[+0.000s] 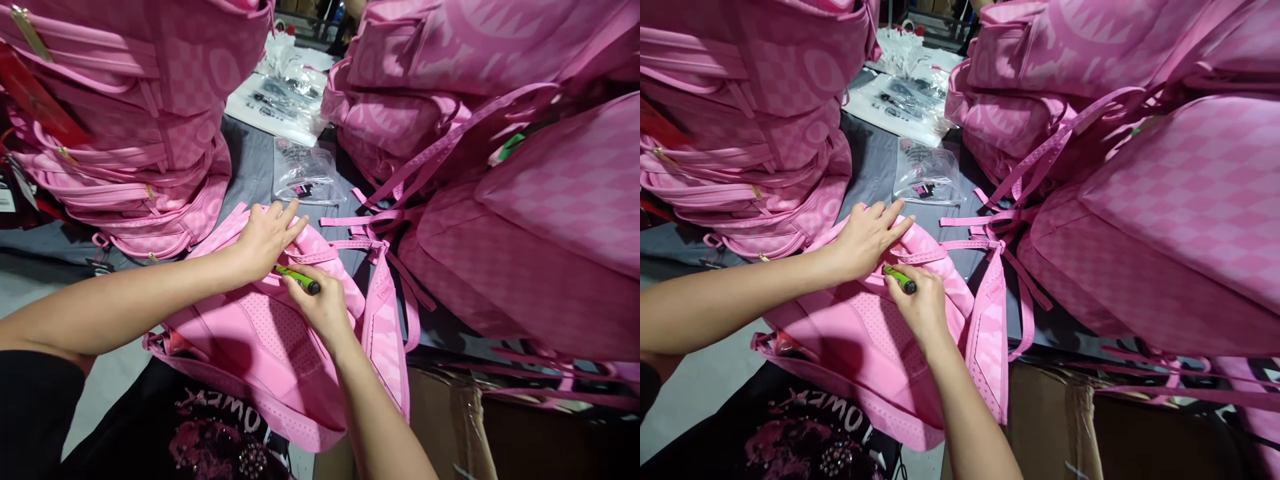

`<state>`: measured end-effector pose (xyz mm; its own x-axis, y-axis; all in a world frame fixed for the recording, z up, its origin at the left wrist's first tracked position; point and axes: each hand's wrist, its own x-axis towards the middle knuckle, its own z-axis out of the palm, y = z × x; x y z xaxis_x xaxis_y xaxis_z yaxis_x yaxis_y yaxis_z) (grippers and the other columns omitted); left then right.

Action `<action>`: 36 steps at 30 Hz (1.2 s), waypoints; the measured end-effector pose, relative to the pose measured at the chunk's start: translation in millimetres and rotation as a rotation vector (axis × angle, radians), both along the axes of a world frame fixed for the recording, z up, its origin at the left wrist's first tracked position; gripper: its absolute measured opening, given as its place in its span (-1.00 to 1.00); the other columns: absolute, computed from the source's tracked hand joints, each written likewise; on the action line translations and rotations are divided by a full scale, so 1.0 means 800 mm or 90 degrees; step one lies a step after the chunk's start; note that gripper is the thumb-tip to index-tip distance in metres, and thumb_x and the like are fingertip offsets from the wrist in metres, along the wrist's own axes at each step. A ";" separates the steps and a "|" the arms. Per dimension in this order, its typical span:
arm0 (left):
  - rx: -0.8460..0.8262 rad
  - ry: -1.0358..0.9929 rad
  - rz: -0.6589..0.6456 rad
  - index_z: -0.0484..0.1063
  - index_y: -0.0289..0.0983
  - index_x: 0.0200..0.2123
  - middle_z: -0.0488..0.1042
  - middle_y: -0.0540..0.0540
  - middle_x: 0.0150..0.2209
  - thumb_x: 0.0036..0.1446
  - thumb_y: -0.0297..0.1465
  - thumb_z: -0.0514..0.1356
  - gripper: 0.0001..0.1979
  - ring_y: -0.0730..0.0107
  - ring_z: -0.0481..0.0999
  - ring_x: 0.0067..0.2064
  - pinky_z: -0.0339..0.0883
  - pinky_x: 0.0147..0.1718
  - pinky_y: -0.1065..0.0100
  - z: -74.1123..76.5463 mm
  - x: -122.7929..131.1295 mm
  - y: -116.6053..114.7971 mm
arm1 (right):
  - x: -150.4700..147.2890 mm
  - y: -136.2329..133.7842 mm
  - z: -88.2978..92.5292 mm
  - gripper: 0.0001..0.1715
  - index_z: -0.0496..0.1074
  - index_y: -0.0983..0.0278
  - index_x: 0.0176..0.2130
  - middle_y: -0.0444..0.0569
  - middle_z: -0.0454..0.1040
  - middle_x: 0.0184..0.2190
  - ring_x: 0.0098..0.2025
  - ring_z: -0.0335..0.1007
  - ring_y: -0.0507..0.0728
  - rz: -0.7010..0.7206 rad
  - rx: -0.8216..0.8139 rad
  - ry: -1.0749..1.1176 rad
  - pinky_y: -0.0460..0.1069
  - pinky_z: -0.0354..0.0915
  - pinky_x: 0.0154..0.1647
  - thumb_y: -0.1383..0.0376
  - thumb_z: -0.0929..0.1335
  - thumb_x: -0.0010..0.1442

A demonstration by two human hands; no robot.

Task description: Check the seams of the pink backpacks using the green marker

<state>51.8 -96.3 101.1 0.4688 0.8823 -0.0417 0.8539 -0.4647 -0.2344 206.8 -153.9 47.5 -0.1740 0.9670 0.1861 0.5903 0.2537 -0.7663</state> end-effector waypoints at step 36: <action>-0.099 0.045 0.011 -0.05 -0.16 0.44 -0.14 -0.23 0.48 0.33 -0.47 -0.02 -0.36 -0.05 0.25 0.23 0.26 -0.05 0.01 -0.008 0.013 0.041 | 0.044 0.065 0.015 -0.62 0.59 0.21 -0.02 -0.02 0.64 -0.05 -0.05 0.60 0.15 0.294 -0.099 -0.037 0.06 0.49 0.05 0.46 0.37 0.20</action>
<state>61.9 -63.5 94.3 0.4440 0.8709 -0.2108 0.8465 -0.4848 -0.2201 242.3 -101.8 59.9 -0.5972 0.8018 0.0228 0.4856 0.3840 -0.7853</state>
